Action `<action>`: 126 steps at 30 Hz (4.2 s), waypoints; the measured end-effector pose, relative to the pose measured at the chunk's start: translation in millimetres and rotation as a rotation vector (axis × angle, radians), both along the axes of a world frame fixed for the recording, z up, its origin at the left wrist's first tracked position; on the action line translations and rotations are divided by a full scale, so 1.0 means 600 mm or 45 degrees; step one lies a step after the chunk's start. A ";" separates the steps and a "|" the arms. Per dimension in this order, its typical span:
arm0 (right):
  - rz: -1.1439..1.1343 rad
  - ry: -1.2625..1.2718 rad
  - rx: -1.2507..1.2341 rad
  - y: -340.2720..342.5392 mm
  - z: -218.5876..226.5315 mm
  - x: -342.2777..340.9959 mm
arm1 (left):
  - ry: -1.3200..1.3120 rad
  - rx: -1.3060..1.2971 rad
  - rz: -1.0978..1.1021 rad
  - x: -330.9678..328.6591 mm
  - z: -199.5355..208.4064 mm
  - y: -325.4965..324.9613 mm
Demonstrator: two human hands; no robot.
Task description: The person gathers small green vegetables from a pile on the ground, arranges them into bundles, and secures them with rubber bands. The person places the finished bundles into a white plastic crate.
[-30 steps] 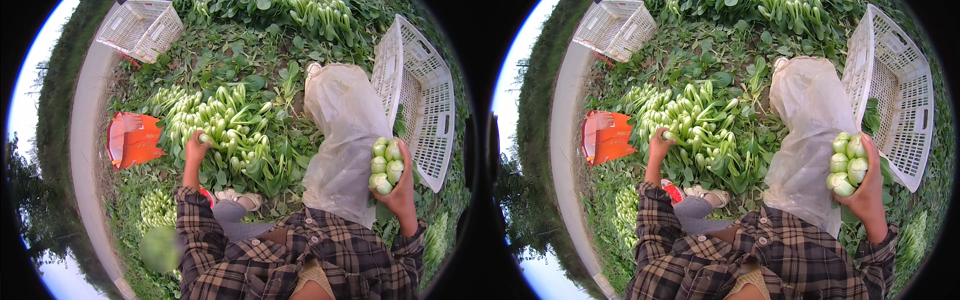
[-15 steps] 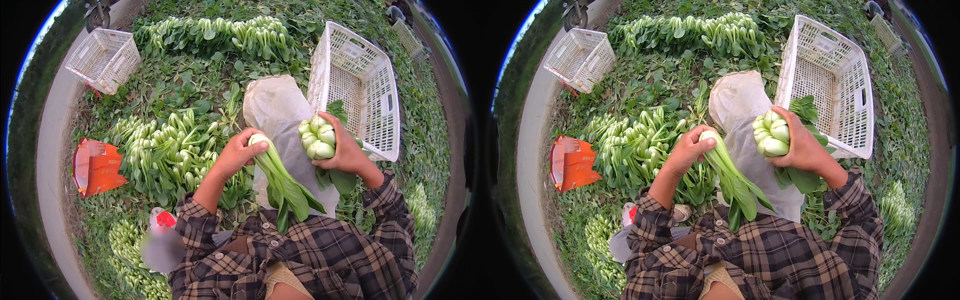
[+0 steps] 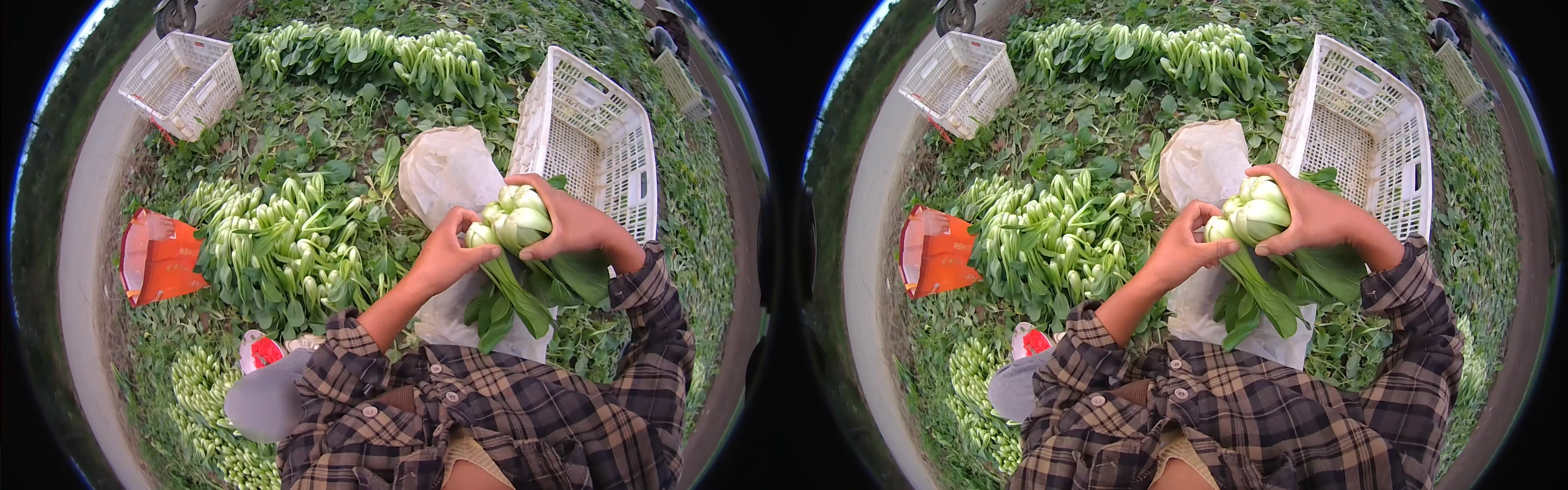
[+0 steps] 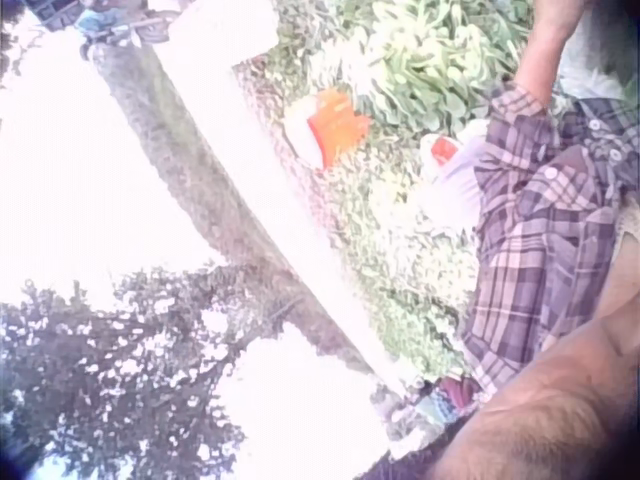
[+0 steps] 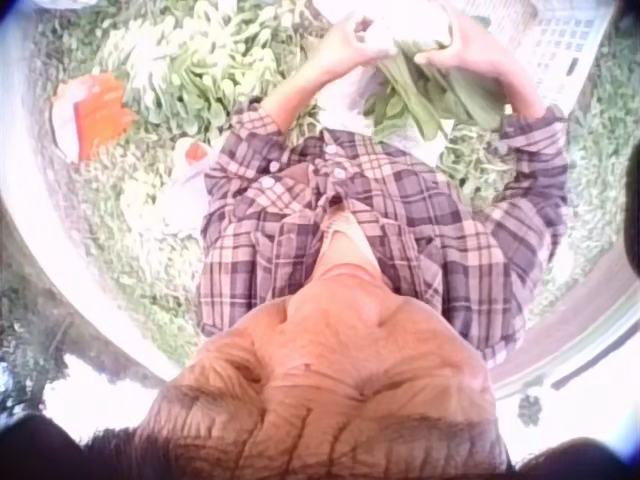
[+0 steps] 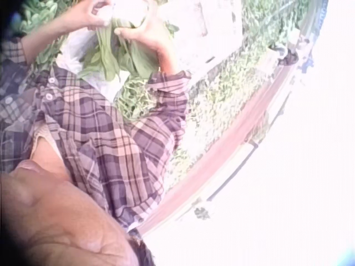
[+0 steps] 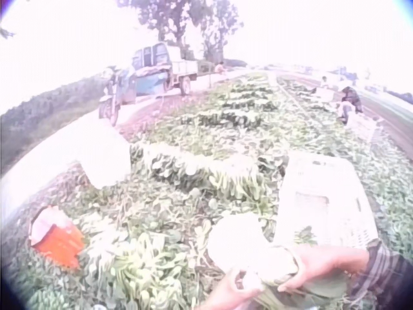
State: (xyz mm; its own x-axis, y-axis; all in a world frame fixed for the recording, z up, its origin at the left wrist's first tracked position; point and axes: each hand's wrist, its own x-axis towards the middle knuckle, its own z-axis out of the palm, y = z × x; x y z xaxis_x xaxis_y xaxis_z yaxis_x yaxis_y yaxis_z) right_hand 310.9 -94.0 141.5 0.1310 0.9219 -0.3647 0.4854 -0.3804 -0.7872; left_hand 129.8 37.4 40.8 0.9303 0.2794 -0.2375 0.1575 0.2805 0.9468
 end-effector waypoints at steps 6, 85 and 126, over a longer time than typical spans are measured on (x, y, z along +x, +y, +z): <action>0.134 -0.235 -0.069 0.005 0.041 -0.002 | -0.129 -0.166 0.255 0.012 0.000 -0.057; -0.043 -0.457 0.294 -0.024 -0.004 -0.059 | 0.025 -0.332 0.179 -0.032 -0.005 -0.068; -0.179 -1.022 0.893 -0.049 -0.100 -0.140 | -0.653 0.034 0.260 0.026 -0.034 -0.011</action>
